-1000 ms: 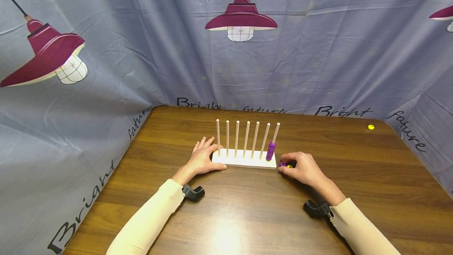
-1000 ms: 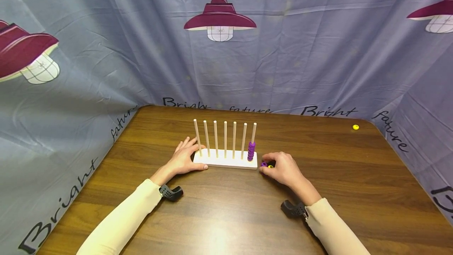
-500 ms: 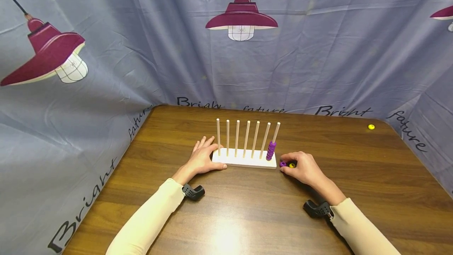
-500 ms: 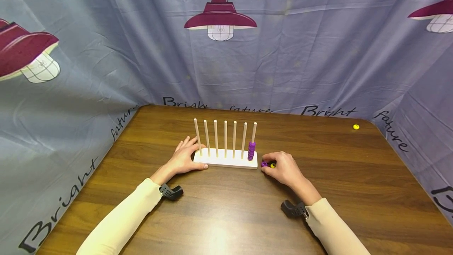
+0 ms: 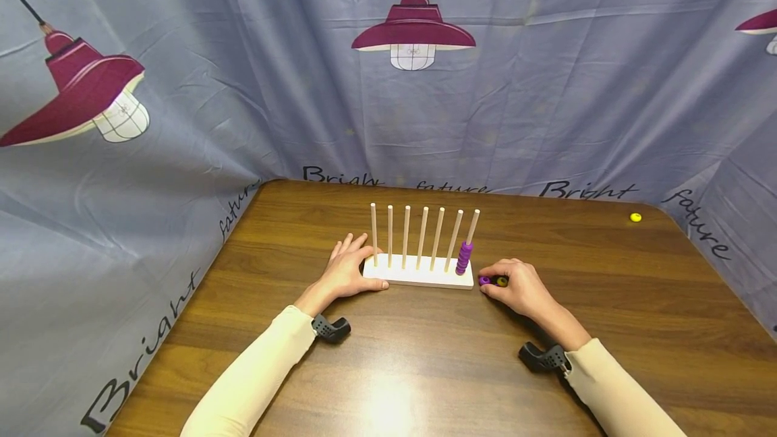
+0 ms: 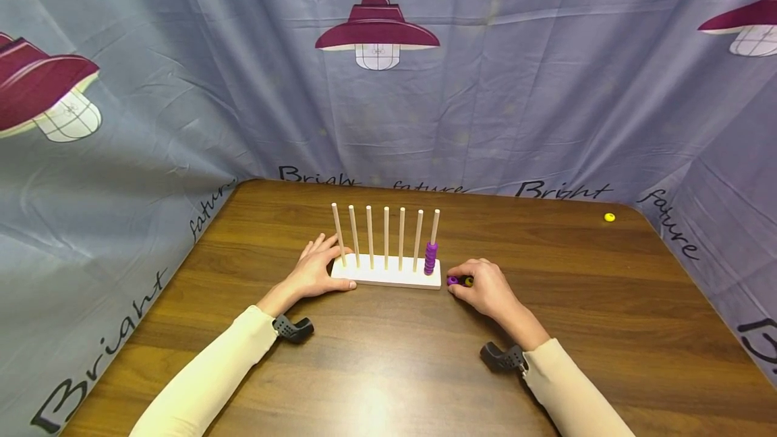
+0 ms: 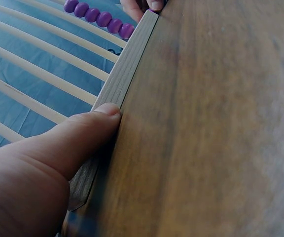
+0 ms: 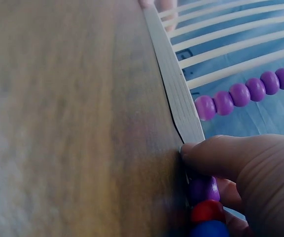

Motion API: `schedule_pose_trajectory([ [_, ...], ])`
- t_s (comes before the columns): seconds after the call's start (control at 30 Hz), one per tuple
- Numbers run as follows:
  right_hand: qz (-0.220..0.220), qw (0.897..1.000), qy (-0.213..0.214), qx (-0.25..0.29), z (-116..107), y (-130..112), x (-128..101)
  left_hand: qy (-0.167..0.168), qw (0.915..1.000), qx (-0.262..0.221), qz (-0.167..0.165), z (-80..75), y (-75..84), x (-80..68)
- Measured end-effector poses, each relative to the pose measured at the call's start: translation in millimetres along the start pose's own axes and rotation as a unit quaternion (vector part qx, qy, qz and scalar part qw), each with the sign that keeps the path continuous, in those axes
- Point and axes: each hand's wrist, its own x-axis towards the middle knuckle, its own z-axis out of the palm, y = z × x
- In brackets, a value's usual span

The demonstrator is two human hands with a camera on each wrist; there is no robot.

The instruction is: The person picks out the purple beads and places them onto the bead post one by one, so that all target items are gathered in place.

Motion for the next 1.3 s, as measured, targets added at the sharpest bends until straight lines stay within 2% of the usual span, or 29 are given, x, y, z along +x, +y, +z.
schedule_pose_trajectory([
  [0.47, 0.001, 1.000, -0.009, 0.002, 0, 0, 0, 0.002, 1.0000, -0.003, -0.001, 1.5, -0.7, 0.4],
  [0.7, 0.023, 0.999, -0.024, 0.005, -4, -1, 1, 0.000, 1.0000, -0.005, -0.003, 1.2, -0.6, -0.5],
  [0.9, 0.031, 0.999, -0.028, 0.003, -26, -6, 12, -0.001, 1.0000, -0.004, -0.003, 0.6, 0.0, 0.7],
  [1.3, -0.001, 1.000, -0.018, -0.013, -77, -19, 46, 0.000, 1.0000, -0.004, 0.000, 1.2, -0.2, -0.5],
])
